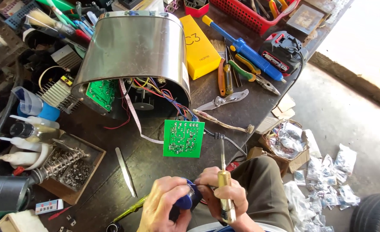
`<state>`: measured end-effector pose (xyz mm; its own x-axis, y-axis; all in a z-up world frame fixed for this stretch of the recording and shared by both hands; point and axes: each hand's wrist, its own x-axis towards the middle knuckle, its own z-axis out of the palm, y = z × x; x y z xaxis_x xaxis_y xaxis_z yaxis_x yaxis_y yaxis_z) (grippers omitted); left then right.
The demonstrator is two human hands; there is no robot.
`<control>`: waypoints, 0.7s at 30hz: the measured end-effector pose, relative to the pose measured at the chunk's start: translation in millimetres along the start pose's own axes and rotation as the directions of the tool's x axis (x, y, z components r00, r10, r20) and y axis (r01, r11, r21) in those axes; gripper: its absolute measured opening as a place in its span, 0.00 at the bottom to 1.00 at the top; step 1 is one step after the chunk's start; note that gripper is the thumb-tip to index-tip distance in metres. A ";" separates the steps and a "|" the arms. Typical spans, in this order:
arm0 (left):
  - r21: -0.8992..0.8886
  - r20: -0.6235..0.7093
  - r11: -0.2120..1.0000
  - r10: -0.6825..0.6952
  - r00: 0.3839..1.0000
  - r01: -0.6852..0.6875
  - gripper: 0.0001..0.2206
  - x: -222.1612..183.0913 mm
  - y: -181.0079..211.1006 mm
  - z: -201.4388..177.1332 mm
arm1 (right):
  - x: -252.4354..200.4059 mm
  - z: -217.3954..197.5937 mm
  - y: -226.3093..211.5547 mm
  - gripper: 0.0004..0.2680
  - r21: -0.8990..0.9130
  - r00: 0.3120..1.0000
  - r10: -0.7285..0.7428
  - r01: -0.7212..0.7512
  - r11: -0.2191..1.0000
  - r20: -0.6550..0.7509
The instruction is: Reconnecting wires to a circuit board inside a metal housing using a soldering iron and a screwdriver.
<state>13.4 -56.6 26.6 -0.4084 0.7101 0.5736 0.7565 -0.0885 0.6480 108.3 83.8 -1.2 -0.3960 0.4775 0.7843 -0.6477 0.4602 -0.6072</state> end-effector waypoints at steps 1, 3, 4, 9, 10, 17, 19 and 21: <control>-0.042 0.060 0.999 -0.006 0.998 0.009 0.19 0.9 0.6 -2.4 | 0.3 -0.2 -0.4 0.12 -0.073 1.000 -0.015 0.014 0.997 -0.010; -0.090 0.149 0.986 -0.127 0.981 0.141 0.23 -1.2 8.5 -5.3 | -26.4 -7.8 2.4 0.07 0.292 0.869 0.465 -0.406 0.866 -0.171; -0.131 0.242 0.953 -0.237 0.941 0.273 0.26 -2.1 12.4 -6.6 | -39.5 -11.6 4.1 0.06 0.641 0.514 0.847 -0.607 0.469 -0.134; -0.446 0.419 0.738 -0.327 0.847 0.506 0.22 2.3 12.1 -11.0 | -33.5 -20.3 4.8 0.09 0.813 0.563 0.823 -0.444 0.377 -0.074; -0.580 0.475 0.595 -0.308 0.825 0.556 0.29 0.8 10.2 -10.2 | -33.2 -24.4 5.3 0.11 0.535 0.473 0.873 -0.710 0.458 -0.119; -0.793 0.548 -0.098 -0.548 0.632 0.602 0.20 7.5 16.7 -0.1 | -43.6 -20.3 24.5 0.11 0.592 0.511 0.855 -0.663 0.458 -0.090; -0.696 0.427 0.301 -0.558 0.712 0.652 0.08 2.5 -0.8 -3.1 | -43.6 -17.1 29.6 0.06 0.736 0.461 0.877 -0.548 0.398 -0.132; -0.629 0.341 0.333 -0.694 0.634 0.703 0.09 1.0 -9.5 -11.7 | -16.8 -16.8 26.7 0.09 0.260 0.848 0.492 -0.439 0.860 -0.195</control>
<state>-0.2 -63.2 26.8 -0.6099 0.7496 -0.2573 -0.3564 0.0305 0.9338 108.7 100.6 -32.6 -0.5278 0.7776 0.3416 -0.5519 -0.0083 -0.8339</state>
